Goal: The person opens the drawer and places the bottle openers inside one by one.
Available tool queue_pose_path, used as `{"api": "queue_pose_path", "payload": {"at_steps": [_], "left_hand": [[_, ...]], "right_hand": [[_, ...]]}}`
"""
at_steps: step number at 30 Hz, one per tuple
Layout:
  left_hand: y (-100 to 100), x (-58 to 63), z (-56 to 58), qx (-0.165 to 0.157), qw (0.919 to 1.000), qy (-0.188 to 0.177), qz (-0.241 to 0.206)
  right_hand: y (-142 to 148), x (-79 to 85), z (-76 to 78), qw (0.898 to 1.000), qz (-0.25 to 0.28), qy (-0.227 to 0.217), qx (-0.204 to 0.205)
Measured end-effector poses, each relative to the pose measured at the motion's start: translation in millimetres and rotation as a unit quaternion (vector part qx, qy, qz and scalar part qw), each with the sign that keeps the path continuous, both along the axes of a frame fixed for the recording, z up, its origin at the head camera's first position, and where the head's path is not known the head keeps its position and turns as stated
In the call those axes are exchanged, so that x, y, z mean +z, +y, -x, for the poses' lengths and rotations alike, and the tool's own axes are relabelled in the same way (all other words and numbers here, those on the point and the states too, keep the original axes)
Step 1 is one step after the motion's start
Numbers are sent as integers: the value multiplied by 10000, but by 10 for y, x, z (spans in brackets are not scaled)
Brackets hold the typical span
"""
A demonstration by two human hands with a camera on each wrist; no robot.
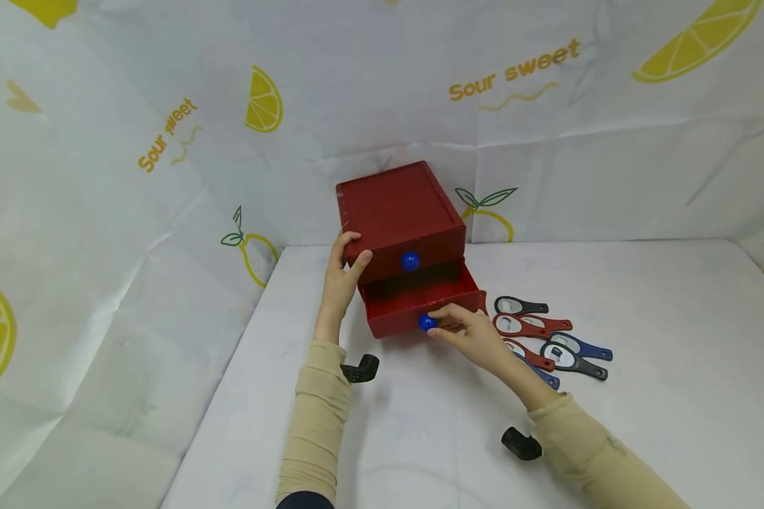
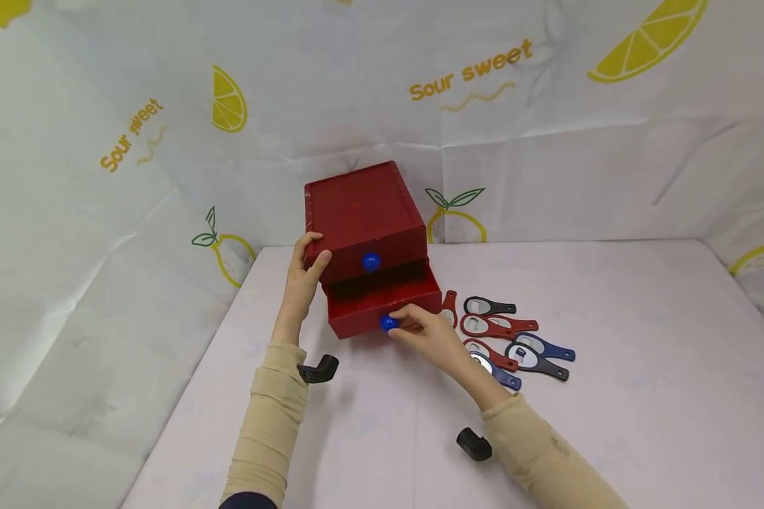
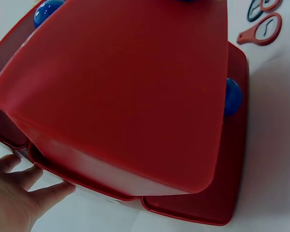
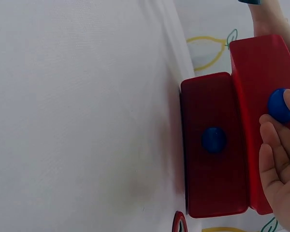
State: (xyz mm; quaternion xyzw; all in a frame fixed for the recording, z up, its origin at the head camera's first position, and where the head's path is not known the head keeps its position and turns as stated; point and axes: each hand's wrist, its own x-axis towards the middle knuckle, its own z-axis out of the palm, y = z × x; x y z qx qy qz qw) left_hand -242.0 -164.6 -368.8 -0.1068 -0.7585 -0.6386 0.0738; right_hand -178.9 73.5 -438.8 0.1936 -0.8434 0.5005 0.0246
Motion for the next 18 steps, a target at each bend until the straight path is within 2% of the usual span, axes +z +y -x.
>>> {"api": "queue_pose_path", "payload": {"at_steps": [18], "left_hand": [[2, 3, 2, -5, 10000, 16, 4]], "right_hand": [[83, 22, -276, 9999, -146, -29, 88]]}}
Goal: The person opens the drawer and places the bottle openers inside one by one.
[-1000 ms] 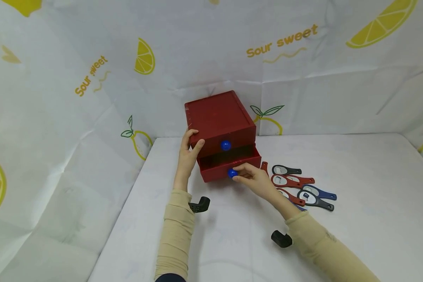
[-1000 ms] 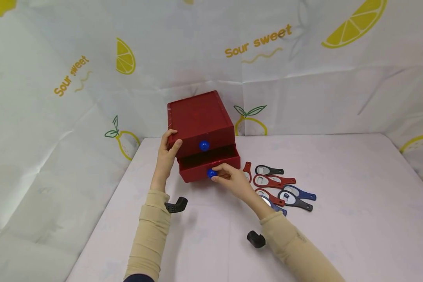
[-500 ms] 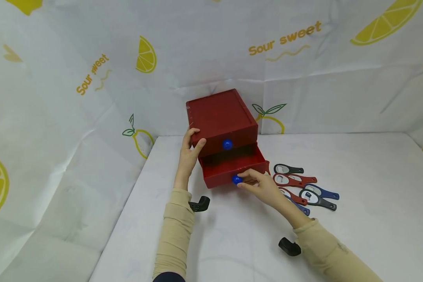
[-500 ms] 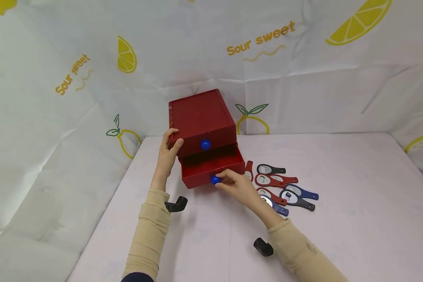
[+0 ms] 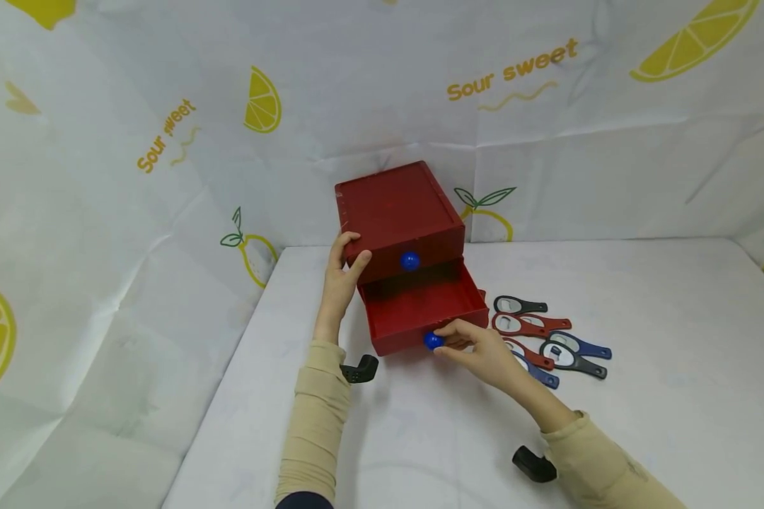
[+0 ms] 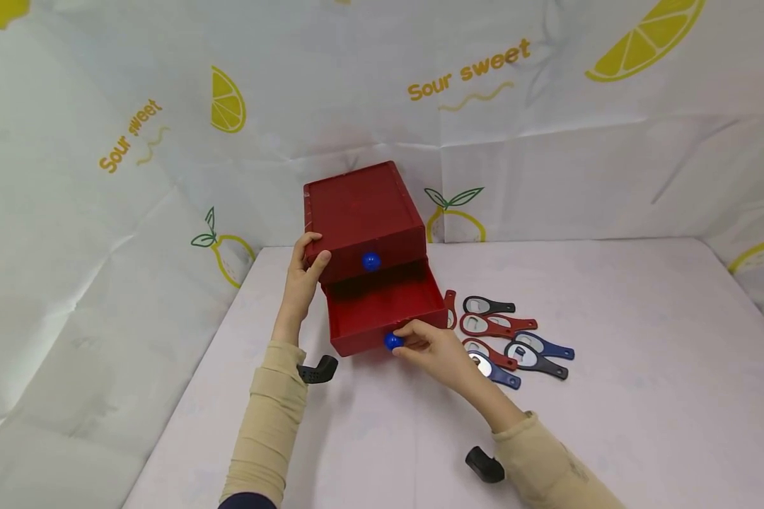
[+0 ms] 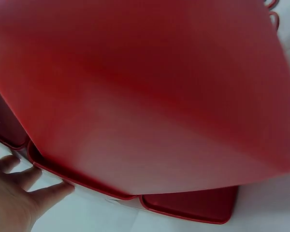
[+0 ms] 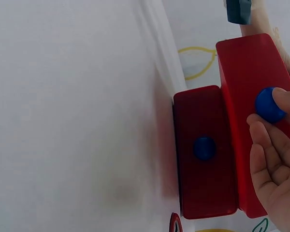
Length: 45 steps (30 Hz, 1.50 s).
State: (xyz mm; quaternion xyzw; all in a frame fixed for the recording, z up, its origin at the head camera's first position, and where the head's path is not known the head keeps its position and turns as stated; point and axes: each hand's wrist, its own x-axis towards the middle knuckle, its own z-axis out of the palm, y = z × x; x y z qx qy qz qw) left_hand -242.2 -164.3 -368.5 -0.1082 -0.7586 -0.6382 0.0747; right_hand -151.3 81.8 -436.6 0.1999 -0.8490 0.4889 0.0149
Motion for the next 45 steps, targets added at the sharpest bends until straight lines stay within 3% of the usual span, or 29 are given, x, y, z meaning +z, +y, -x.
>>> {"api": "queue_pose_path", "payload": {"at_steps": [14, 25, 33, 45], "left_hand": [[11, -1, -15, -4, 10000, 66, -10], [-5, 6, 3, -78, 9999, 114, 65], [-26, 7, 20, -121, 9998, -11, 160], [-28, -4, 28, -149, 9997, 51, 167]], "right_hand": [[31, -19, -188, 9994, -196, 298, -50], [40, -36, -228, 9990, -77, 430, -36], [33, -38, -250, 9992, -7, 411, 17], [90, -36, -272, 9996, 129, 40, 266]]}}
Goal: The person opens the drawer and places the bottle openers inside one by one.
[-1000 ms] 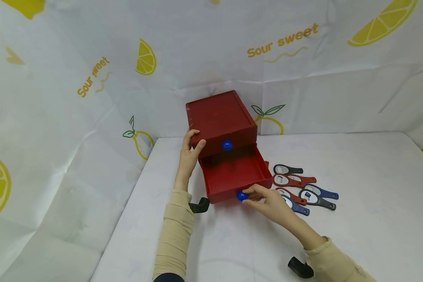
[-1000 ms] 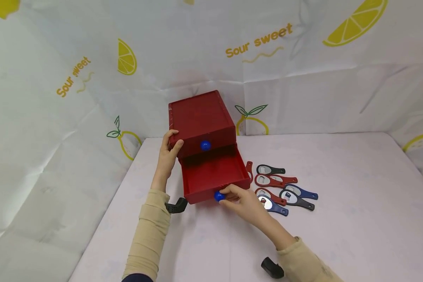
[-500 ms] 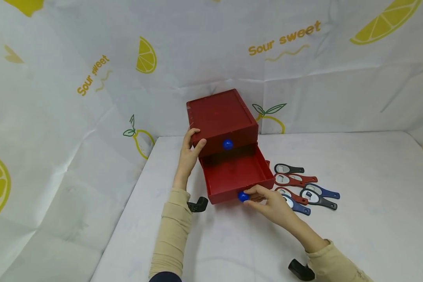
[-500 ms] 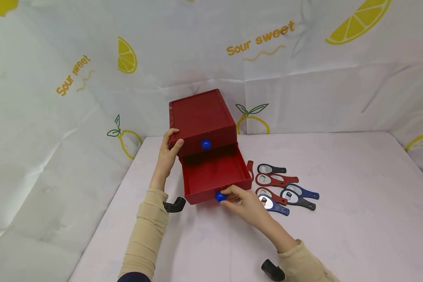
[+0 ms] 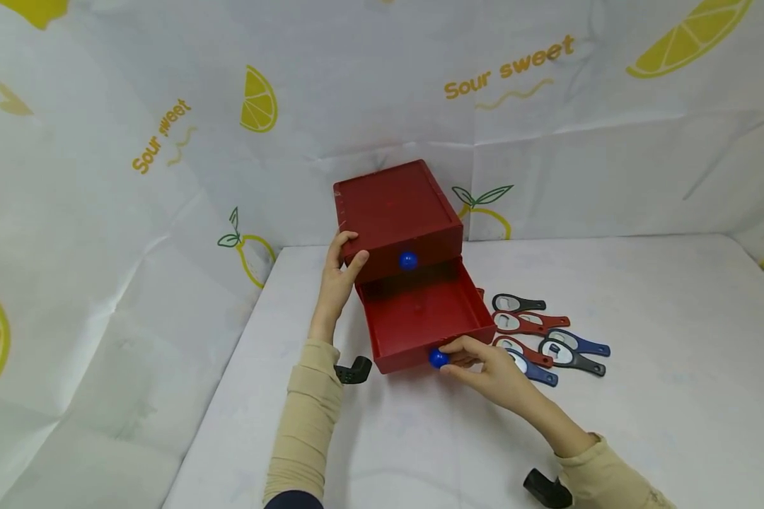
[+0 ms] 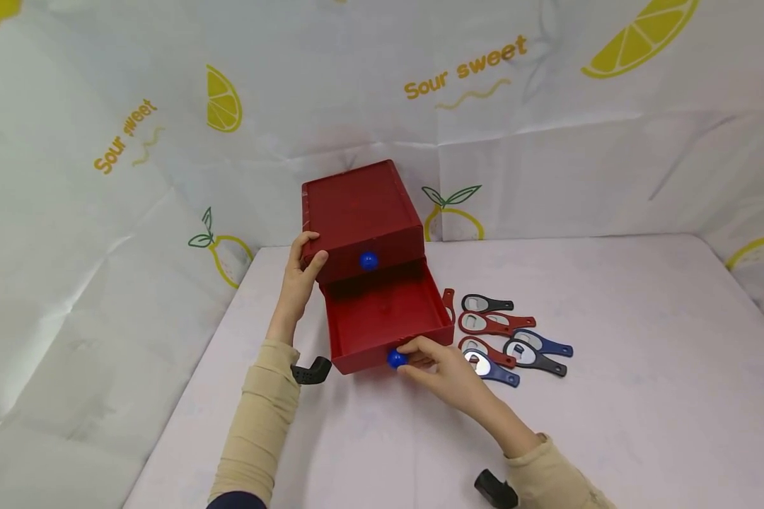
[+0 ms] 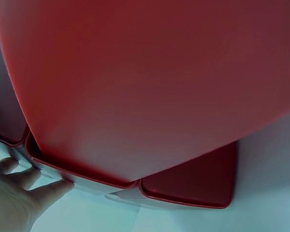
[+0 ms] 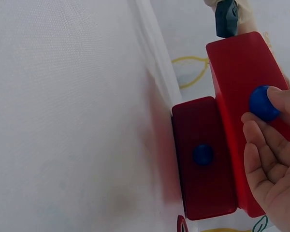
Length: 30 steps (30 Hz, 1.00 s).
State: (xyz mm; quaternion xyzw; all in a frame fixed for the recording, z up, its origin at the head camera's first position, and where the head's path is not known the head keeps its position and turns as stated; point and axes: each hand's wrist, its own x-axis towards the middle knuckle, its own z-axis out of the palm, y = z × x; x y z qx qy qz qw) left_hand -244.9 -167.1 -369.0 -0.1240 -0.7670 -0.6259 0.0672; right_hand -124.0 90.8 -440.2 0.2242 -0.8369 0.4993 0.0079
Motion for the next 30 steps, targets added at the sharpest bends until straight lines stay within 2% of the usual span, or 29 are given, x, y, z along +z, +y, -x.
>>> {"api": "queue_pose_path", "payload": {"at_steps": [4, 11, 17, 20, 23, 27, 30], "left_hand": [[4, 7, 14, 10, 10000, 4, 14], [3, 9, 14, 34, 10000, -36, 21], [13, 19, 4, 33, 9999, -91, 64], [3, 15, -9, 69, 9998, -132, 98], [-3, 11, -14, 98, 9998, -112, 118], [-2, 4, -14, 93, 9999, -64, 114], [0, -5, -15, 101, 9999, -76, 79]], "right_hand": [[17, 0, 0, 9999, -19, -118, 50], [96, -41, -10, 9994, 35, -27, 330], [330, -74, 2, 9982, -471, -138, 335], [496, -102, 9, 9957, -909, -29, 190], [675, -132, 22, 9909, -1336, 92, -131], [902, -166, 37, 9851, -1628, 118, -543], [1038, -197, 37, 9799, -1866, 64, -699]]}}
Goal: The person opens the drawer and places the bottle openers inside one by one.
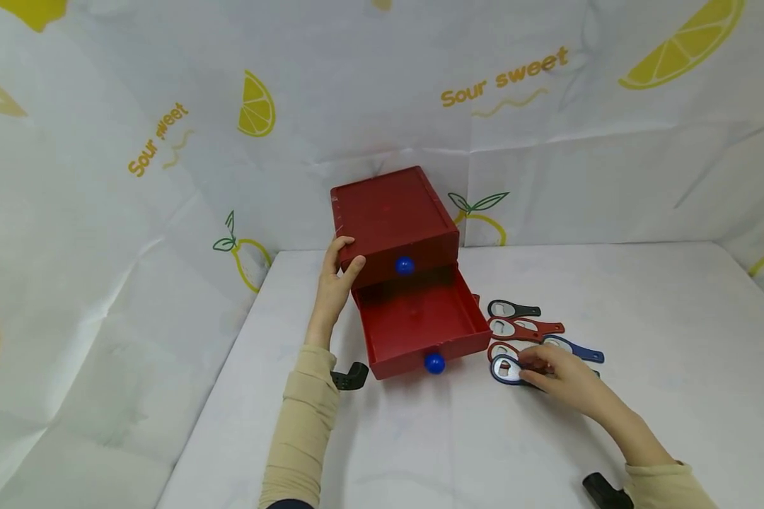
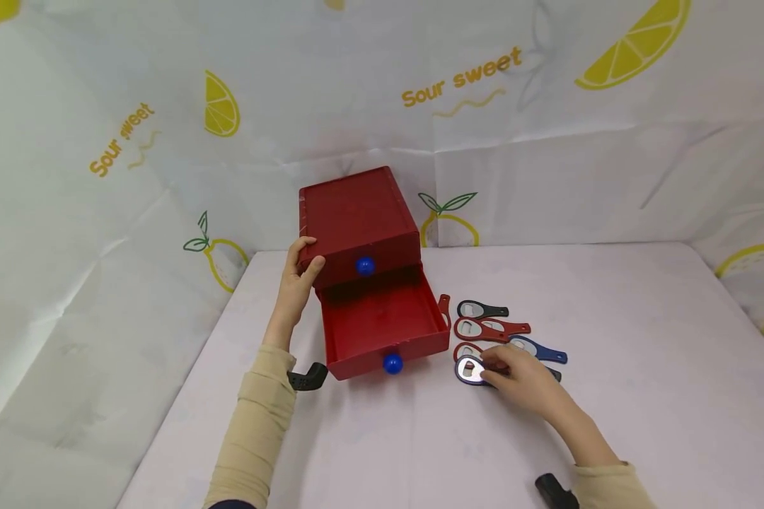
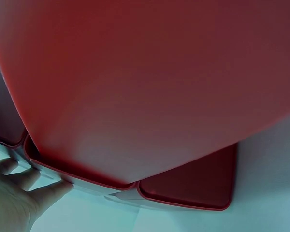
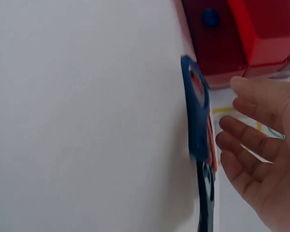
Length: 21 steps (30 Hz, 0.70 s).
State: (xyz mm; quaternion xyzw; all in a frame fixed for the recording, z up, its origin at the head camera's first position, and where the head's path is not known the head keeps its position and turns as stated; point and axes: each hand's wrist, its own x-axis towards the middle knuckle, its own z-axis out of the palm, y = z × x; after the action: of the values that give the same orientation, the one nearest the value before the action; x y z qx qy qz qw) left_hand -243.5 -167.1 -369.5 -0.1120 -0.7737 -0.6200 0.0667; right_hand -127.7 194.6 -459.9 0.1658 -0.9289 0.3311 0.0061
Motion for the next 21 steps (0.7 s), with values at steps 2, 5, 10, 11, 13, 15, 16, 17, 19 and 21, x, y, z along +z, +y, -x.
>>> {"api": "queue_pose_path", "payload": {"at_steps": [2, 5, 10, 11, 13, 15, 16, 17, 19, 21], "left_hand": [[1, 0, -1, 0, 10000, -15, -11], [5, 1, -3, -12, 10000, 3, -37], [12, 6, -16, -4, 10000, 11, -94], [13, 9, -17, 1, 10000, 16, -92], [20, 15, -19, 8, 10000, 10, -63], [26, 19, -19, -4, 10000, 12, -38], [29, 20, -17, -1, 10000, 20, -19], [31, 20, -16, -1, 10000, 20, -18], [34, 16, -16, 8, 10000, 12, -45], [35, 10, -16, 15, 10000, 14, -66]], "right_hand": [[68, -30, -1, 9998, -181, -2, -93], [145, -74, -3, 9989, -436, 58, -178], [182, -120, -7, 9980, -568, -172, -213], [178, -130, -10, 9978, -589, -230, -200], [167, -149, -18, 9973, -622, -347, -169], [155, -168, -27, 9972, -641, -347, -168], [150, -174, -30, 9971, -663, -335, -179], [146, -180, -32, 9970, -684, -315, -177], [140, -184, -35, 9966, -761, -236, -204], [137, -180, -39, 9956, -887, -164, -252]]}}
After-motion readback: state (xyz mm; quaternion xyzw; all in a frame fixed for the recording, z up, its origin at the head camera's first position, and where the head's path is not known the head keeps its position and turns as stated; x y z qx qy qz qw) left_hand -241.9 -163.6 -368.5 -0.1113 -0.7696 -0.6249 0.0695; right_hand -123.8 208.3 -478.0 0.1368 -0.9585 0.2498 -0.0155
